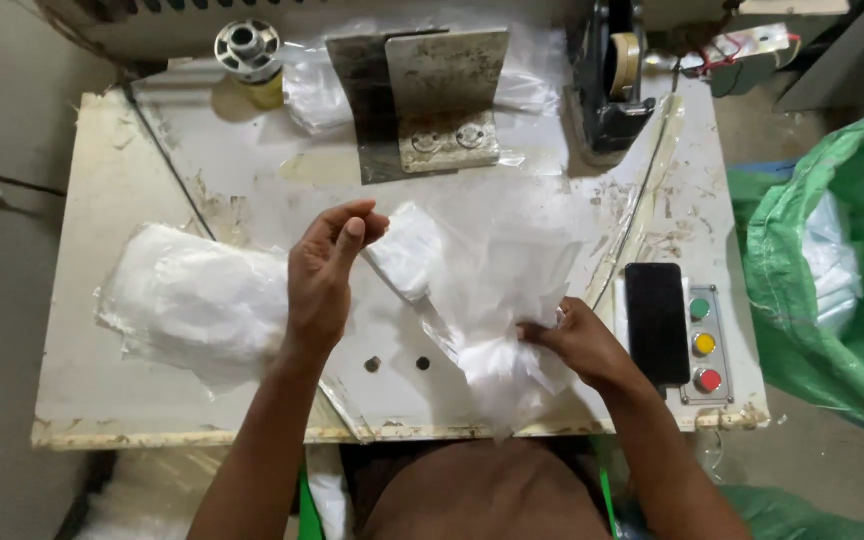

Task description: Folding and stacking plastic bags at a packaging workstation

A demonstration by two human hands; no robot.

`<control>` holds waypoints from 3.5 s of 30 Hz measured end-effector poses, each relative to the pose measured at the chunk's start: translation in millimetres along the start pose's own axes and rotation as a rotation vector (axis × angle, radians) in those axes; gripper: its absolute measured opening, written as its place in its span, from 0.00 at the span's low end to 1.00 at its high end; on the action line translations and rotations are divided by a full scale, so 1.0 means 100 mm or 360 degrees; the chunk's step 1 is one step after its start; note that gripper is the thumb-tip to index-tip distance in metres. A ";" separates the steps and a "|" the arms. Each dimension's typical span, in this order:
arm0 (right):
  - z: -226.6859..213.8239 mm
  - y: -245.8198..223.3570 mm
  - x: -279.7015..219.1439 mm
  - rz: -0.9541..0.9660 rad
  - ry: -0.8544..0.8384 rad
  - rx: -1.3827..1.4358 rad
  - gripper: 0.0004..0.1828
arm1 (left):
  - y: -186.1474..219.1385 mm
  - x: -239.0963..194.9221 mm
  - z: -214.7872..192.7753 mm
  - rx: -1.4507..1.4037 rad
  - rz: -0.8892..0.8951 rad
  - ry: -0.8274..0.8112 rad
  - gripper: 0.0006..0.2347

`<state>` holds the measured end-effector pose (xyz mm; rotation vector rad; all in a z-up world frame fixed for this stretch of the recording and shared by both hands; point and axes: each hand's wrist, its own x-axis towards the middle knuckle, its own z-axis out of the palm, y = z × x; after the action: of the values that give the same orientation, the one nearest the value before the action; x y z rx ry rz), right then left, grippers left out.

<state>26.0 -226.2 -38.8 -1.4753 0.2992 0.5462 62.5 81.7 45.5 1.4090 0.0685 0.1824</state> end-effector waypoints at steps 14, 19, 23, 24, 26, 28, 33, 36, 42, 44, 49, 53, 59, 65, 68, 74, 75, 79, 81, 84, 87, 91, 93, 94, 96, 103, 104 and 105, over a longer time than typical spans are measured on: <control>0.27 -0.27 0.18 0.0202 -0.0019 -0.0091 0.26 | -0.41 -1.98 -1.86 0.2140 0.1038 0.0632 0.08; 0.18 -0.16 0.48 0.0013 -0.0021 0.0151 0.24 | -0.40 -2.78 -2.27 0.2897 0.0504 0.0260 0.05; 0.42 -0.28 0.29 0.0023 -0.0128 0.0095 0.28 | -0.22 -3.25 -2.25 0.2199 -0.0919 0.0354 0.10; 0.50 -0.32 0.28 0.0011 -0.0185 0.0082 0.27 | -0.17 -3.42 -2.17 0.1891 -0.1344 0.0478 0.13; 0.64 -0.44 0.17 -0.0019 -0.0240 0.0023 0.28 | -0.09 -2.45 -1.39 0.0955 -0.1037 0.0215 0.32; 0.70 -0.54 0.08 -0.0043 -0.0206 0.0003 0.28 | -0.17 -1.71 -0.68 0.0049 -0.0656 -0.0134 0.54; 0.72 -0.74 -0.20 -0.0177 -0.0180 -0.0555 0.49 | -0.15 -0.80 0.52 -0.0455 -0.0877 -0.0043 0.16; 0.56 -0.59 -0.21 -0.0098 -0.0106 -0.0089 0.46 | -0.12 -0.77 0.80 -0.0182 -0.1068 0.0231 0.19; 0.44 -0.35 -0.20 -0.0025 -0.0045 0.0040 0.21 | 0.24 -0.78 0.91 -0.0277 -0.1197 0.0191 0.19; 0.43 -0.34 -0.09 -0.0092 -0.0082 0.0105 0.23 | 0.21 -0.74 0.82 -0.0321 -0.1210 0.0100 0.17; 0.07 0.07 -0.25 -0.0377 -0.0220 -0.0142 0.38 | -0.15 -1.11 0.40 0.0198 -0.0587 -0.0099 0.10; 0.24 -0.16 -0.91 -0.0819 -0.0874 -0.0632 0.22 | -0.29 -1.53 -0.04 0.1026 0.1119 -0.0597 0.12; 0.45 1.11 -0.43 -0.0318 -0.1469 -0.0535 0.38 | -0.46 -2.28 -0.32 0.0324 -0.0692 -0.0747 0.11; 0.45 -0.31 -0.90 -0.0717 -0.0925 -0.1132 0.38 | -0.41 -2.26 -0.14 0.0083 -0.1488 -0.0208 0.10; 0.50 -0.25 -0.88 -0.0325 -0.1560 -0.1294 0.38 | -0.30 -2.20 -0.20 -0.0205 -0.1755 -0.0197 0.19; 0.49 0.05 -0.50 0.0340 -0.1775 -0.0859 0.47 | -0.57 -2.13 -0.25 0.0230 -0.0432 -0.0321 0.22; 0.47 0.20 -0.42 0.0334 -0.1699 -0.0707 0.48 | -0.68 -2.16 -0.14 0.0080 -0.0764 -0.0217 0.20; 0.67 0.28 -0.37 0.0494 -0.0985 -0.0036 0.55 | -0.82 -1.69 -0.12 -0.0013 -0.0811 0.0439 0.08; 0.80 0.40 -0.41 0.0483 -0.0344 0.0084 0.09 | -0.65 -1.51 -0.05 0.0711 -0.0643 0.0293 0.23; 0.76 0.07 -0.44 -0.0196 0.0461 -0.0316 0.08 | -0.27 -1.22 0.09 0.0310 -0.0340 0.0301 0.33; 0.92 0.04 -0.46 0.0112 0.0184 0.0011 0.14 | -0.37 -1.23 0.32 -0.1187 -0.1060 0.0219 0.32; 0.64 0.56 -0.21 -0.0283 0.0104 0.0571 0.33 | -0.69 -1.15 0.33 -0.1300 -0.0561 0.0209 0.17; 0.87 0.23 -0.30 0.0176 0.0156 -0.0065 0.20 | -0.91 -1.24 0.46 -0.1274 -0.0212 0.0294 0.18; 0.82 0.23 -0.33 0.0190 0.0150 -0.0077 0.20 | -0.81 -1.24 0.39 -0.1278 -0.0218 0.0313 0.18; 0.76 0.18 -0.26 0.0044 0.0001 0.0101 0.28 | -0.61 -1.08 0.19 -0.1263 -0.0252 -0.0029 0.22; 0.99 -0.15 -0.07 -0.0120 0.0407 0.0608 0.31 | -0.40 -1.18 0.07 0.0083 -0.0014 0.0511 0.33; 1.03 -0.21 -0.08 -0.0084 0.0421 0.0516 0.28 | -0.43 -1.28 0.19 -0.0246 -0.0420 0.0401 0.36; 1.08 -0.27 -0.09 -0.0044 0.0436 0.0425 0.26 | -0.45 -1.39 0.29 -0.0559 -0.0836 0.0284 0.39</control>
<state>17.3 -121.2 -1.2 -1.2904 0.5445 0.2680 -66.3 23.8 -3.1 0.9825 0.5235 -0.1140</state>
